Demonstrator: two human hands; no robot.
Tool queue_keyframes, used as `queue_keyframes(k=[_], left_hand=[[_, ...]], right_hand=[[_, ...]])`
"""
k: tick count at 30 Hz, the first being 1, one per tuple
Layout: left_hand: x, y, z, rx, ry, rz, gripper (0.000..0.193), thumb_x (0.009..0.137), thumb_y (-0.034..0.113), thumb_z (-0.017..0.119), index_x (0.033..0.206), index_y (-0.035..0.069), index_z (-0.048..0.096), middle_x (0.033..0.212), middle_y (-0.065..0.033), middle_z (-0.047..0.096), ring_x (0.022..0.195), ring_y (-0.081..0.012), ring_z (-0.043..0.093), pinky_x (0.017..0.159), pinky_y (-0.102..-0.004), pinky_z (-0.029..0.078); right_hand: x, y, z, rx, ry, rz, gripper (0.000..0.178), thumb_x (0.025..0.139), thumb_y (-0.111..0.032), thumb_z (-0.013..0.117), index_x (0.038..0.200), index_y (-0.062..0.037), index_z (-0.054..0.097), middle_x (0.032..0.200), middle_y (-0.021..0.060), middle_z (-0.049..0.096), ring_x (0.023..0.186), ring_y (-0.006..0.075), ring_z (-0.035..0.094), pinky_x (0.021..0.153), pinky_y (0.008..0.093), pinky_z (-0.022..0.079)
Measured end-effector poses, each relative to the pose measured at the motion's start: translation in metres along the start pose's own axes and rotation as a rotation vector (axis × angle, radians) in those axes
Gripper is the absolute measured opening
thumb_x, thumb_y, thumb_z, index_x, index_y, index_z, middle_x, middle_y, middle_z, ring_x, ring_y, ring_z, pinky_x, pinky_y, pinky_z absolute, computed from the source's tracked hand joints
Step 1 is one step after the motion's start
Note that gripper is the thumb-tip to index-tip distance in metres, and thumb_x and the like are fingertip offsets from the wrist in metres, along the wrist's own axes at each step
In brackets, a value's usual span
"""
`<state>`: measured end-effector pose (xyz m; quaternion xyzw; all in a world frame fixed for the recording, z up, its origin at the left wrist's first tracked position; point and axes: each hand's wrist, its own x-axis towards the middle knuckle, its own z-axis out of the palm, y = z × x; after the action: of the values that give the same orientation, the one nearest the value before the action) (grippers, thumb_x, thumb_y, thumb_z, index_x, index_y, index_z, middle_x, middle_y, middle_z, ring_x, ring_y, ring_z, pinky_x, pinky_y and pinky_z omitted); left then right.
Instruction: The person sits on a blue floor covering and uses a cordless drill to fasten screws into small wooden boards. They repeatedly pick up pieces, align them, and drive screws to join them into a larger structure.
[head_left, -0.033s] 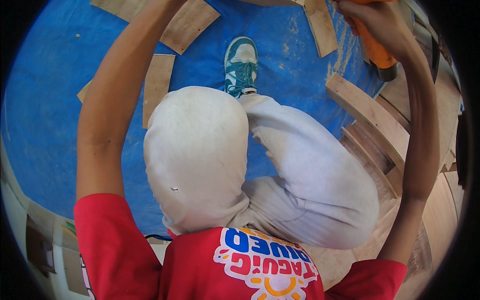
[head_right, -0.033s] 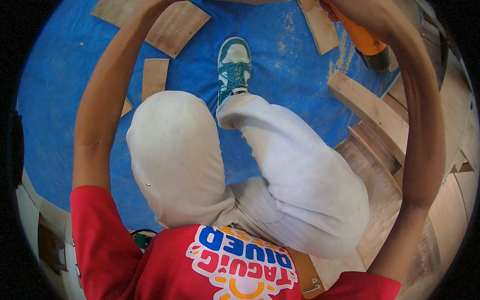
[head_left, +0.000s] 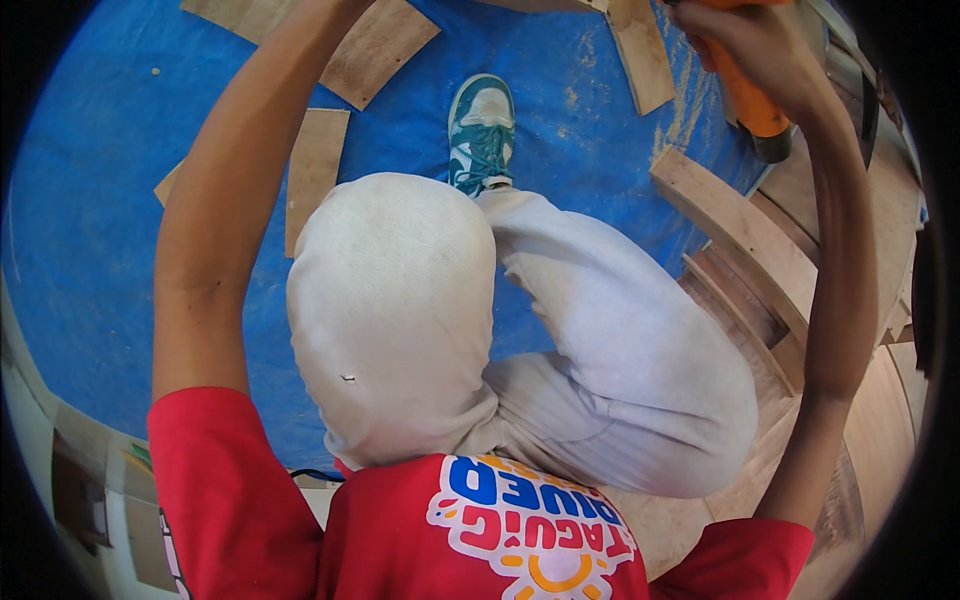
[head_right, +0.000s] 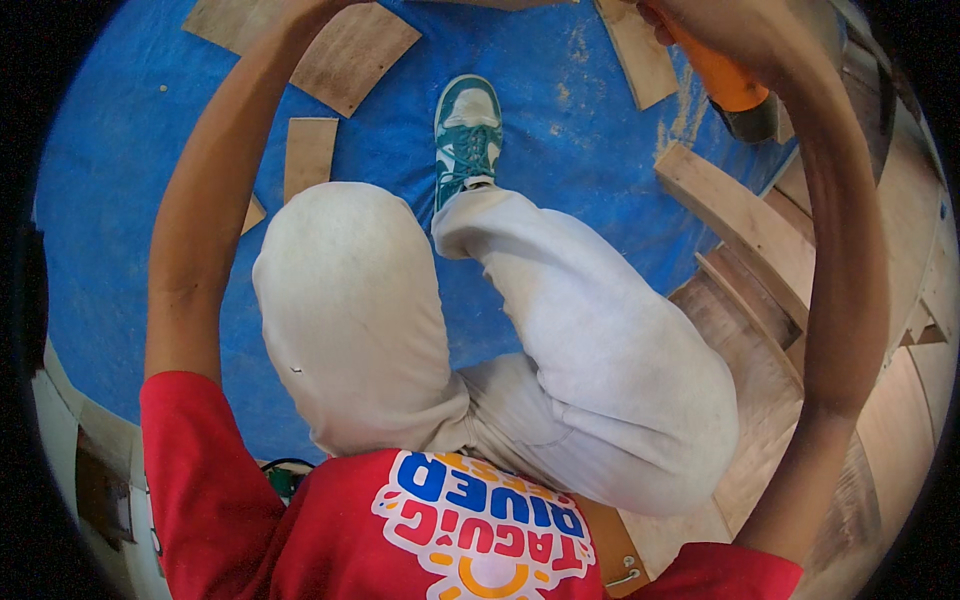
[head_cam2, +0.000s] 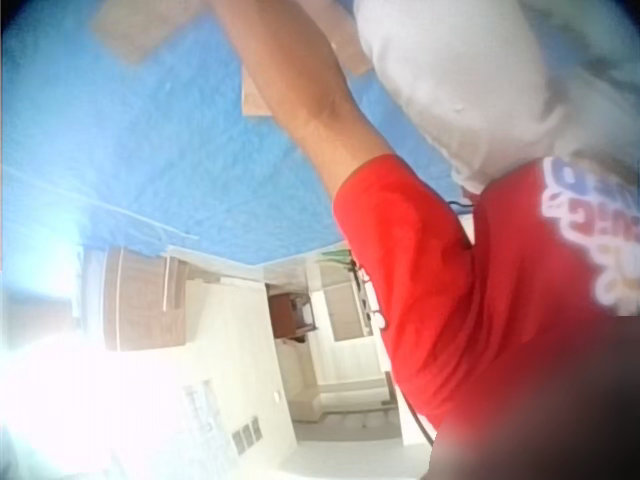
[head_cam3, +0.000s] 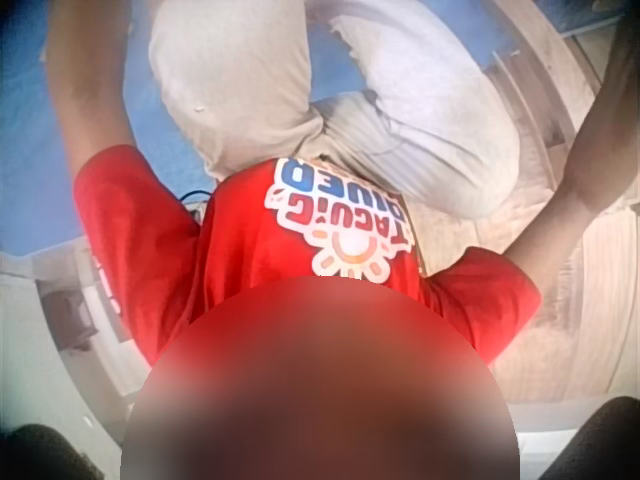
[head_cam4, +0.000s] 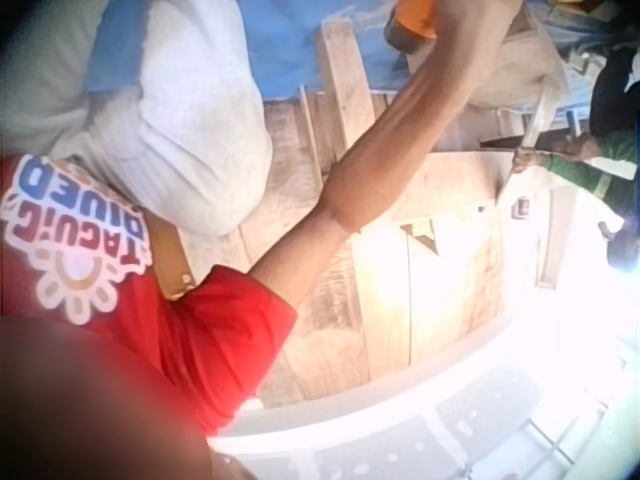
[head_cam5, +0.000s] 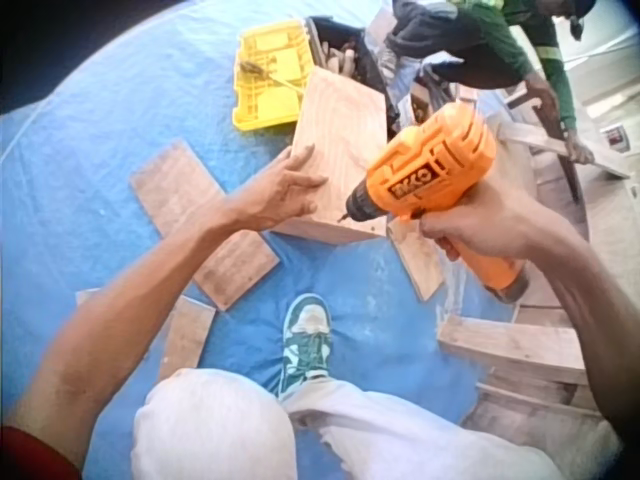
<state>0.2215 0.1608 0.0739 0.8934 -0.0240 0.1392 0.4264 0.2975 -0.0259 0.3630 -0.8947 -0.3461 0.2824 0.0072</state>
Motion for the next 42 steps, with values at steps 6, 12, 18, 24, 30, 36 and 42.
queue_keyframes(k=[6,12,18,24,30,36,42], left_hand=[[0.002,-0.003,-0.001,0.008,0.031,0.047,0.054,0.092,0.029,0.074,0.141,0.009,0.063,0.165,-0.0347,0.019,0.154,-0.0507,0.019,0.127,-0.0517,0.018],[0.002,-0.001,-0.001,0.032,0.046,0.051,0.054,0.091,0.029,0.074,0.14,0.009,0.064,0.165,-0.0346,0.021,0.153,-0.0505,0.021,0.127,-0.0502,0.02],[0.001,-0.001,-0.002,0.043,0.048,0.039,0.053,0.092,0.03,0.073,0.14,0.009,0.064,0.164,-0.0345,0.023,0.153,-0.0508,0.022,0.127,-0.0496,0.02],[0.003,-0.003,0.0,0.102,0.052,0.09,0.055,0.092,0.031,0.072,0.14,0.007,0.063,0.162,-0.0373,0.023,0.152,-0.0518,0.022,0.128,-0.0506,0.017],[0.001,-0.003,-0.002,0.056,0.043,0.066,0.054,0.093,0.032,0.071,0.14,0.007,0.063,0.163,-0.0369,0.023,0.152,-0.0522,0.023,0.127,-0.0512,0.017],[0.001,-0.004,0.0,0.05,0.053,0.062,0.053,0.092,0.031,0.072,0.14,0.008,0.064,0.163,-0.0358,0.024,0.152,-0.0518,0.023,0.127,-0.051,0.019],[0.004,-0.008,0.002,0.077,0.076,0.14,0.052,0.092,0.031,0.072,0.137,0.005,0.065,0.161,-0.0386,0.026,0.152,-0.0512,0.023,0.127,-0.0505,0.018]], right_hand=[[0.011,0.009,-0.006,0.123,-0.133,0.037,0.016,0.088,-0.006,0.069,0.102,0.0028,0.069,0.075,0.004,0.065,0.064,0.0121,0.061,0.059,0.0278,0.051],[0.015,0.011,-0.001,0.077,-0.071,0.054,0.017,0.088,-0.005,0.069,0.104,0.0027,0.068,0.077,0.0049,0.066,0.066,0.0124,0.062,0.06,0.0276,0.052],[0.017,0.011,0.001,0.078,-0.073,0.067,0.017,0.088,-0.004,0.07,0.104,0.0028,0.068,0.078,0.0055,0.066,0.066,0.0129,0.063,0.06,0.0278,0.053],[0.02,0.01,0.002,0.052,-0.092,0.077,0.018,0.088,-0.006,0.07,0.103,0.0028,0.067,0.077,0.0054,0.066,0.067,0.013,0.063,0.06,0.0281,0.053],[0.012,0.006,0.007,-0.059,-0.025,-0.037,0.018,0.087,-0.008,0.071,0.102,0.002,0.067,0.076,0.0052,0.066,0.067,0.0132,0.063,0.061,0.0285,0.053],[0.022,0.007,0.003,-0.052,-0.082,0.077,0.019,0.086,-0.009,0.071,0.102,0.001,0.068,0.077,0.0054,0.067,0.068,0.0131,0.064,0.063,0.0291,0.053],[0.02,0.018,0.014,-0.228,0.065,-0.304,0.019,0.087,-0.011,0.071,0.104,-0.0014,0.069,0.08,0.0051,0.068,0.072,0.0148,0.066,0.067,0.0311,0.054]])
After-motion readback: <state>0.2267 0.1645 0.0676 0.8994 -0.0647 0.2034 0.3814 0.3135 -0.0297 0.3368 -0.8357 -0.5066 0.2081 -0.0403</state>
